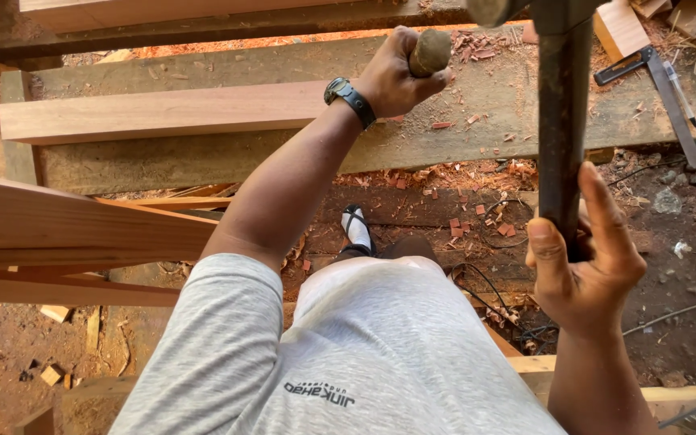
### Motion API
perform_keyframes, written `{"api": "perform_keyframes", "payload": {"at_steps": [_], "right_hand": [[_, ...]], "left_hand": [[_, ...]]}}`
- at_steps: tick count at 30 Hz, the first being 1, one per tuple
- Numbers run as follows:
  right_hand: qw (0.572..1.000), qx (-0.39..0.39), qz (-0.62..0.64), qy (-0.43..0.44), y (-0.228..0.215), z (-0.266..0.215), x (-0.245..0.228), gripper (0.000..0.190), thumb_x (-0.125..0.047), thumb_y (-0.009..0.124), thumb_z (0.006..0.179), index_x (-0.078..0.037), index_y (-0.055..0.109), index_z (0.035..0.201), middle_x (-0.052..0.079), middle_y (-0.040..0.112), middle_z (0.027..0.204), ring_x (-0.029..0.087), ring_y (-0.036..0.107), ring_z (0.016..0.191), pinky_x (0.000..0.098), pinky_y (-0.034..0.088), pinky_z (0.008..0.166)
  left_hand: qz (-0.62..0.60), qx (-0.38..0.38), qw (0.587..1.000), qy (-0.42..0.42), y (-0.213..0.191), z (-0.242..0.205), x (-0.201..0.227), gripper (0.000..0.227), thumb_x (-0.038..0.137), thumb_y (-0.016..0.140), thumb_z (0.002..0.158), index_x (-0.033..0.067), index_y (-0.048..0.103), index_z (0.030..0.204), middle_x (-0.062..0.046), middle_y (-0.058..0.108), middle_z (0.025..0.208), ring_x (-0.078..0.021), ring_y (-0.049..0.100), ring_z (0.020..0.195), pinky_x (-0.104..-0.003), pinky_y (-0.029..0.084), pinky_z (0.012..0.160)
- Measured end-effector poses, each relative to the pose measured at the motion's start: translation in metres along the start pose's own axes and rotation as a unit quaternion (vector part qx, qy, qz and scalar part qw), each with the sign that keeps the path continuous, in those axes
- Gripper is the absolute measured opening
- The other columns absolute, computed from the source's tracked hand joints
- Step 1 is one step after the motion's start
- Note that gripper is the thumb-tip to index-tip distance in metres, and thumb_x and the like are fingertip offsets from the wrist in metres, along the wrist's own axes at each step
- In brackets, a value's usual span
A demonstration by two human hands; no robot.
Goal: Using a hammer and chisel to carve a mortise into a wooden beam on a workbench.
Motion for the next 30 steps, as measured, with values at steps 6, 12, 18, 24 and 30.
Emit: {"api": "perform_keyframes", "payload": {"at_steps": [6, 12, 18, 24, 30], "right_hand": [[0.985, -0.014, -0.157, -0.07, 0.023, 0.002, 0.038, 0.05, -0.016, 0.064, 0.113, 0.002, 0.047, 0.156, 0.028, 0.069, 0.12, 0.027, 0.071, 0.075, 0.039, 0.057, 0.067], [0.981, -0.134, -0.135, 0.043, 0.029, 0.019, 0.034, 0.062, -0.024, 0.065, 0.104, -0.009, 0.042, 0.16, 0.026, 0.072, 0.129, 0.028, 0.074, 0.084, 0.0407, 0.064, 0.068], [0.997, 0.045, -0.032, -0.052, 0.01, 0.01, 0.012, 0.053, -0.006, 0.062, 0.114, 0.0, 0.039, 0.162, 0.023, 0.063, 0.101, 0.022, 0.063, 0.064, 0.0302, 0.054, 0.057], [0.966, -0.185, -0.15, 0.103, 0.046, 0.023, 0.045, 0.061, -0.026, 0.058, 0.106, -0.014, 0.035, 0.161, 0.025, 0.073, 0.122, 0.034, 0.075, 0.075, 0.0502, 0.066, 0.06], [0.99, -0.088, -0.1, -0.04, 0.024, 0.022, 0.009, 0.051, -0.02, 0.059, 0.112, -0.004, 0.041, 0.157, 0.033, 0.069, 0.129, 0.025, 0.073, 0.079, 0.0328, 0.065, 0.06]], "left_hand": [[-0.026, 0.01, 0.999, 0.045, 0.002, 0.002, -0.002, 0.048, 0.036, 0.084, 0.09, 0.0112, 0.048, 0.11, -0.003, 0.055, 0.097, -0.0138, 0.056, 0.078, -0.031, 0.052, 0.069], [-0.015, -0.052, 0.997, 0.061, -0.001, -0.002, 0.013, 0.023, 0.012, 0.074, 0.09, 0.0134, 0.06, 0.109, -0.006, 0.059, 0.099, -0.0177, 0.059, 0.082, -0.031, 0.059, 0.073], [-0.057, -0.005, 0.997, 0.044, -0.001, 0.006, -0.021, 0.047, 0.028, 0.081, 0.093, 0.0117, 0.042, 0.113, -0.003, 0.048, 0.101, -0.0129, 0.049, 0.08, -0.03, 0.048, 0.071], [-0.044, -0.008, 0.996, 0.075, -0.009, 0.003, -0.014, 0.033, 0.019, 0.085, 0.089, 0.013, 0.059, 0.109, -0.009, 0.054, 0.109, -0.0212, 0.063, 0.093, -0.038, 0.061, 0.083], [-0.068, -0.029, 0.996, 0.043, -0.013, 0.001, 0.002, 0.026, 0.02, 0.076, 0.094, 0.0184, 0.051, 0.088, 0.002, 0.053, 0.076, -0.0127, 0.05, 0.064, -0.03, 0.044, 0.056]]}}
Point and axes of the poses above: each hand's wrist, its own z-axis towards the middle knuckle, its own y-axis out of the palm, x = y × z, the point moved 7 cm from there along z, towards the middle knuckle
